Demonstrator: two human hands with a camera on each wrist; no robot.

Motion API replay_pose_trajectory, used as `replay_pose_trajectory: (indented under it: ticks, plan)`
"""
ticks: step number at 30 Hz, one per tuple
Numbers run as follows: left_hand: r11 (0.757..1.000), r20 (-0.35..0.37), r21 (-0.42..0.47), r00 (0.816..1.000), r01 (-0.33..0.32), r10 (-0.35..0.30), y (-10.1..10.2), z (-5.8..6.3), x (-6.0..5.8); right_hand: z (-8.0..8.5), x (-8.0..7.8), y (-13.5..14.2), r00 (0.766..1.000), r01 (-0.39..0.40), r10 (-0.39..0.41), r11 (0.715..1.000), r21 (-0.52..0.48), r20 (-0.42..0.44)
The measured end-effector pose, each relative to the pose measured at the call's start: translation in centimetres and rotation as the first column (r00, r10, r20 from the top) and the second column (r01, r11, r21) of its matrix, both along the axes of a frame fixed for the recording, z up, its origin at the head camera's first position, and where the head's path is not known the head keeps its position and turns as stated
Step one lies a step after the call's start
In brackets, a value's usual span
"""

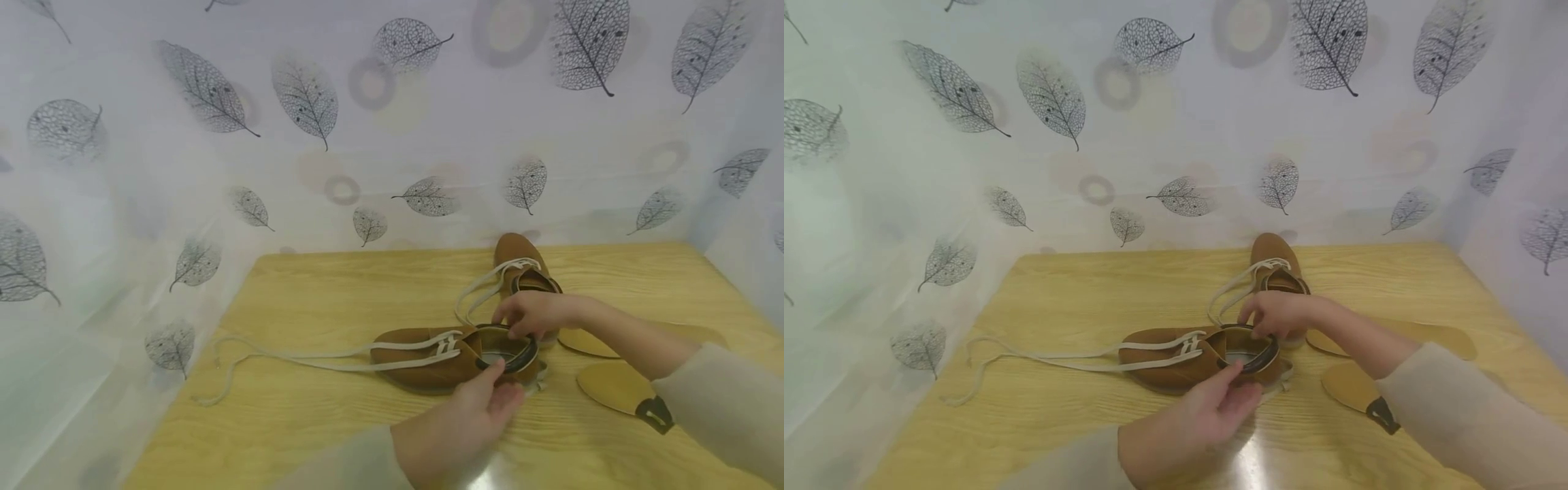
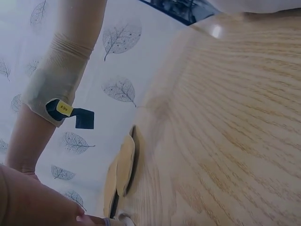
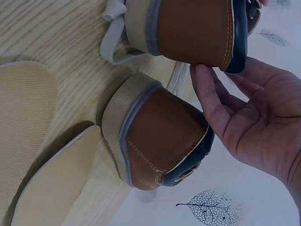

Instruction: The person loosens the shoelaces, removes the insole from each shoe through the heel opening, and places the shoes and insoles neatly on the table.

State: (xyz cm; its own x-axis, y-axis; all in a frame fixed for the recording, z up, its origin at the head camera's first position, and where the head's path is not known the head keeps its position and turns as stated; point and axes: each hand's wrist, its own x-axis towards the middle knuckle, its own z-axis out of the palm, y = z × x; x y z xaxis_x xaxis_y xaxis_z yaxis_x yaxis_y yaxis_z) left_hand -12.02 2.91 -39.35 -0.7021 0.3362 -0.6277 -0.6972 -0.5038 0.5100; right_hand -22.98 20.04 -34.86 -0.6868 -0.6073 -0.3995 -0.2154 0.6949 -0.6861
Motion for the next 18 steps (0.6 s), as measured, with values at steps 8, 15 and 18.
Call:
replay_pose_trajectory:
  ticks: [8,15,18]
  plan:
    - [0.977,0.173,0.085,0.968,-0.196,0.179,1.0,0.5,-0.8,0.1,0.4,-0.2,0.999,0.007,-0.007,1.0,-0.007,-0.036]
    - [0.94,0.287,0.24,0.943,-0.243,0.17,0.4,0.8,-1.1,-0.4,0.7,-0.2,0.993,0.05,-0.051,0.999,-0.007,-0.109]
    - [0.883,0.383,0.352,0.909,-0.31,0.166,-0.2,1.1,-1.0,-0.5,0.9,-0.3,0.99,0.075,-0.075,0.997,-0.009,-0.116]
